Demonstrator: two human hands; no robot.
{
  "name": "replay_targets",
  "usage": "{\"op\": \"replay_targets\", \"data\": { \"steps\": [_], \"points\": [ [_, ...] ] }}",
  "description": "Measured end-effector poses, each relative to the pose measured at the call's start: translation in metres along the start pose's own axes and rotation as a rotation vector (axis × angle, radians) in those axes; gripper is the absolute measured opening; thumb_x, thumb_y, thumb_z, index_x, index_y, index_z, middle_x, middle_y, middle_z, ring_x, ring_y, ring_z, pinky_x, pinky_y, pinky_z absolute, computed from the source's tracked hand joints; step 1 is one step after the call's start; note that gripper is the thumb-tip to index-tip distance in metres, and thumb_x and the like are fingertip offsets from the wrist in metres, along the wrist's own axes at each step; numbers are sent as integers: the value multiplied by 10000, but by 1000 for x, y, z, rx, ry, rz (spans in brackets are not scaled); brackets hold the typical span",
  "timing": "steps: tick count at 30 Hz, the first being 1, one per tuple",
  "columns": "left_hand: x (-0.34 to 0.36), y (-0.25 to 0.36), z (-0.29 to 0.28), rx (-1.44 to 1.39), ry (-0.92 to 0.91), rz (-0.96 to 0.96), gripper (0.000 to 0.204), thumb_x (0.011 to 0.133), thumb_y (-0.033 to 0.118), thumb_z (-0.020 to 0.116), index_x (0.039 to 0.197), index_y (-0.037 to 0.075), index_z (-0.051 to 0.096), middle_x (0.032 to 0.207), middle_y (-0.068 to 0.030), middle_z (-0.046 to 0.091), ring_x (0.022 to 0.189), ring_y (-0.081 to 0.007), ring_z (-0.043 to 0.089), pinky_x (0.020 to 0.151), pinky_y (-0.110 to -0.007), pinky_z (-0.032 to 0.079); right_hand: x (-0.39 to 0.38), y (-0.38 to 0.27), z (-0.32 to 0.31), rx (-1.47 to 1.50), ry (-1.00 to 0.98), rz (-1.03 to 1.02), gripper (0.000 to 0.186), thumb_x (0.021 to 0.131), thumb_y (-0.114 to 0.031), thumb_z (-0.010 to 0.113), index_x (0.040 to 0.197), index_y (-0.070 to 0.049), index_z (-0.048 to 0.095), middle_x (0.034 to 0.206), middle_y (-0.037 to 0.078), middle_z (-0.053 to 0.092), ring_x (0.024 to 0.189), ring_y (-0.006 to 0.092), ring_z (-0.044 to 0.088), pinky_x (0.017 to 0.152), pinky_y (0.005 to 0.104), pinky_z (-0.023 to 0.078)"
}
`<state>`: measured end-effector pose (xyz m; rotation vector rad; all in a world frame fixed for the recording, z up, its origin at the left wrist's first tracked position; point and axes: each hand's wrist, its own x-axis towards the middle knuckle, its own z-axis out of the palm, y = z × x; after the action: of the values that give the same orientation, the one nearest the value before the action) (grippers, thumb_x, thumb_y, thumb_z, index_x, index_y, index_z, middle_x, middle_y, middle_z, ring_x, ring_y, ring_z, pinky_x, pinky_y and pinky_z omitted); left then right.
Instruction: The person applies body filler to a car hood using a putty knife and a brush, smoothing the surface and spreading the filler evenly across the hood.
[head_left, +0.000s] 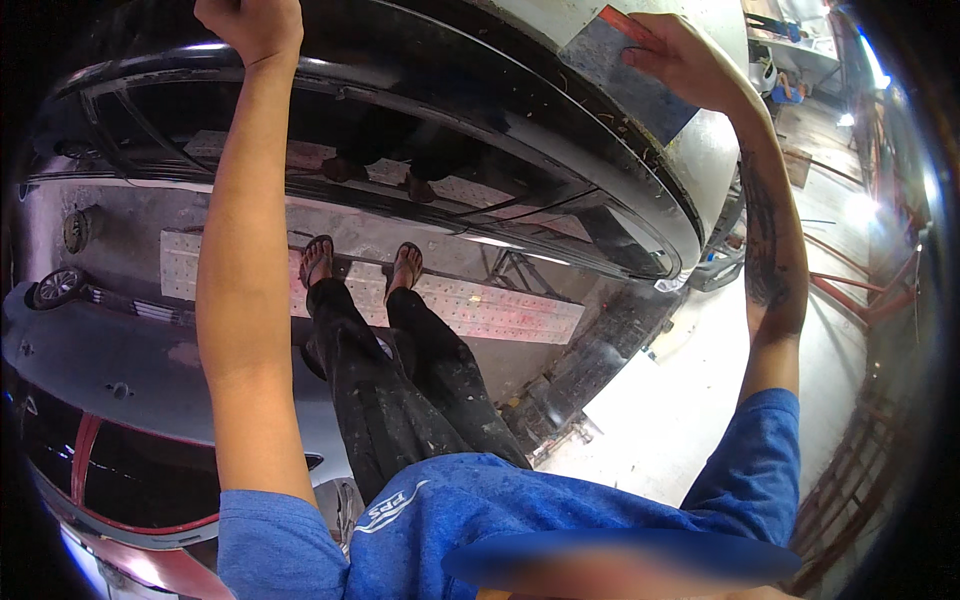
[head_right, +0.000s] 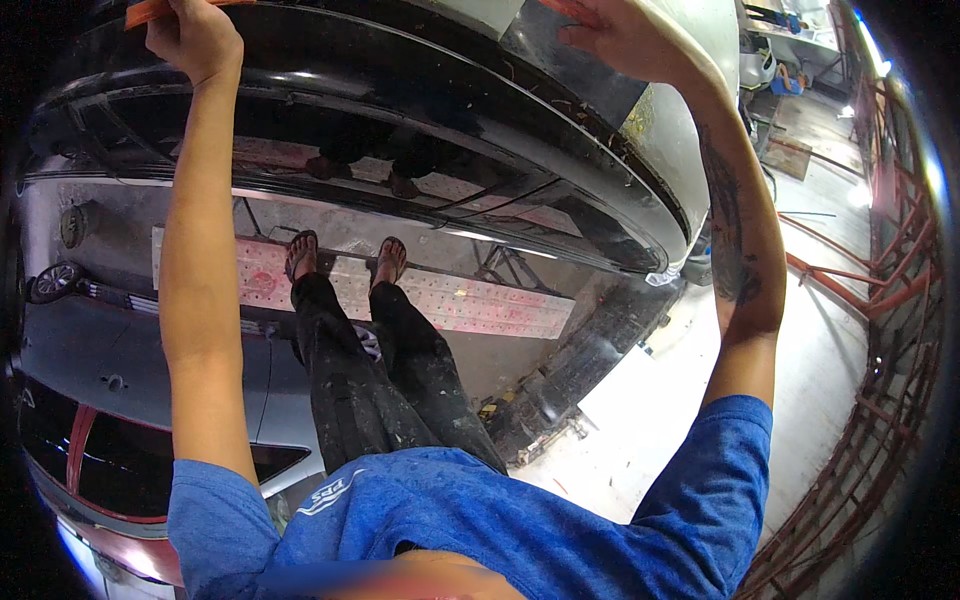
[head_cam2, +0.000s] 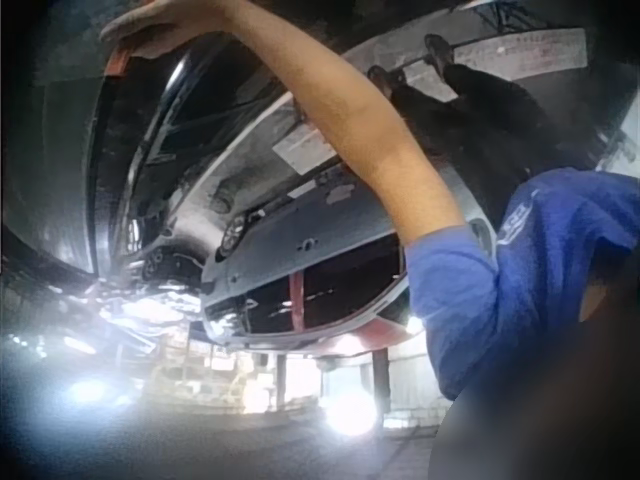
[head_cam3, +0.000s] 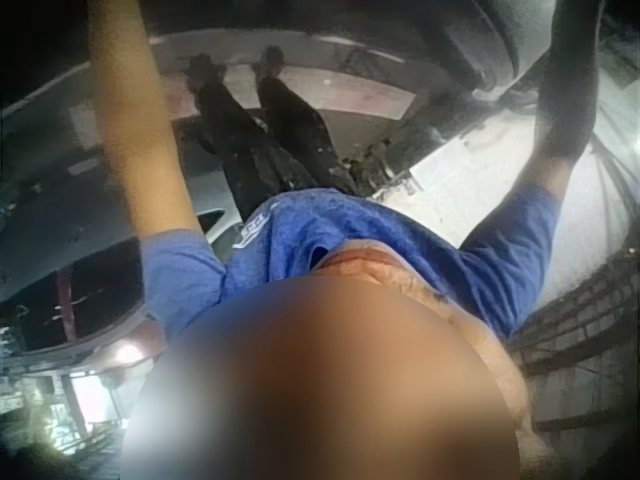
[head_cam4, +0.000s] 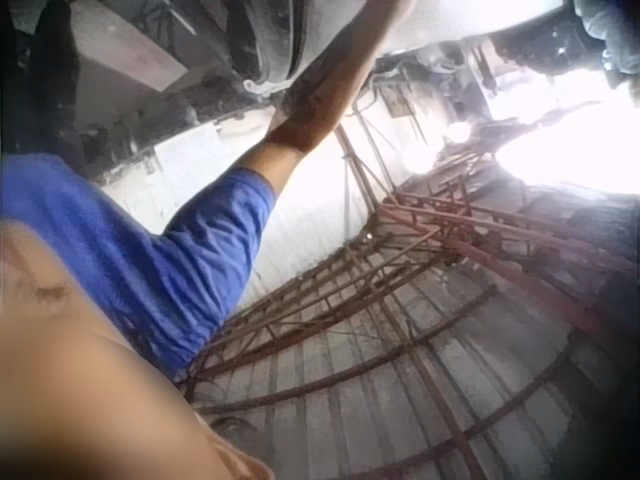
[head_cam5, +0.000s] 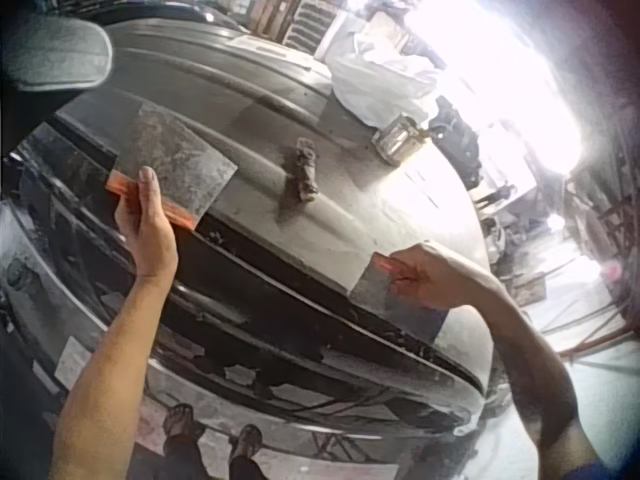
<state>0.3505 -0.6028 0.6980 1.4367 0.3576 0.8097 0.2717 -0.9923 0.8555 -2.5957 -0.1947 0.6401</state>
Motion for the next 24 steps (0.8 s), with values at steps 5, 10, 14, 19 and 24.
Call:
{"op": "replay_targets", "data": {
  "steps": [5,10,14,19,24],
  "points": [
    [1,-1,2,-242,-13,-48,441,980,336,617,1231,-26,615,1221,-120,559,1098,-192,555,942,-311,433,1,-25,-3,-374,-59,67,458,946,-158,670,1362,-39,520,1186,42,622,1058,112,577,926,284,469],
    [-2,-4,2,-250,-52,-62,420,970,349,633,1156,-28,630,1121,-87,600,1017,-154,563,874,-296,440,1,-67,-15,-293,-144,-5,142,882,-110,638,928,22,611,617,26,529,595,90,494,551,312,428],
    [4,-7,0,-293,-39,-72,388,970,348,636,1085,-22,635,1044,-69,612,958,-129,556,838,-284,437,17,-83,-8,-245,-164,-64,158,893,-108,624,848,26,553,597,18,470,576,104,455,547,318,417],
    [16,-7,-8,-621,-396,-236,350,974,346,631,1014,-2,644,929,-34,602,861,-103,531,773,-277,430,45,-88,-10,-361,-156,-177,266,899,-142,659,774,16,485,578,36,406,570,113,425,539,331,378],
    [-1,2,3,-375,-117,60,321,986,330,615,896,22,625,793,21,539,748,-76,458,671,-264,388,51,-95,-14,-340,-171,-260,299,889,-180,681,770,12,485,576,49,391,568,127,410,544,348,367]
  ]
}}
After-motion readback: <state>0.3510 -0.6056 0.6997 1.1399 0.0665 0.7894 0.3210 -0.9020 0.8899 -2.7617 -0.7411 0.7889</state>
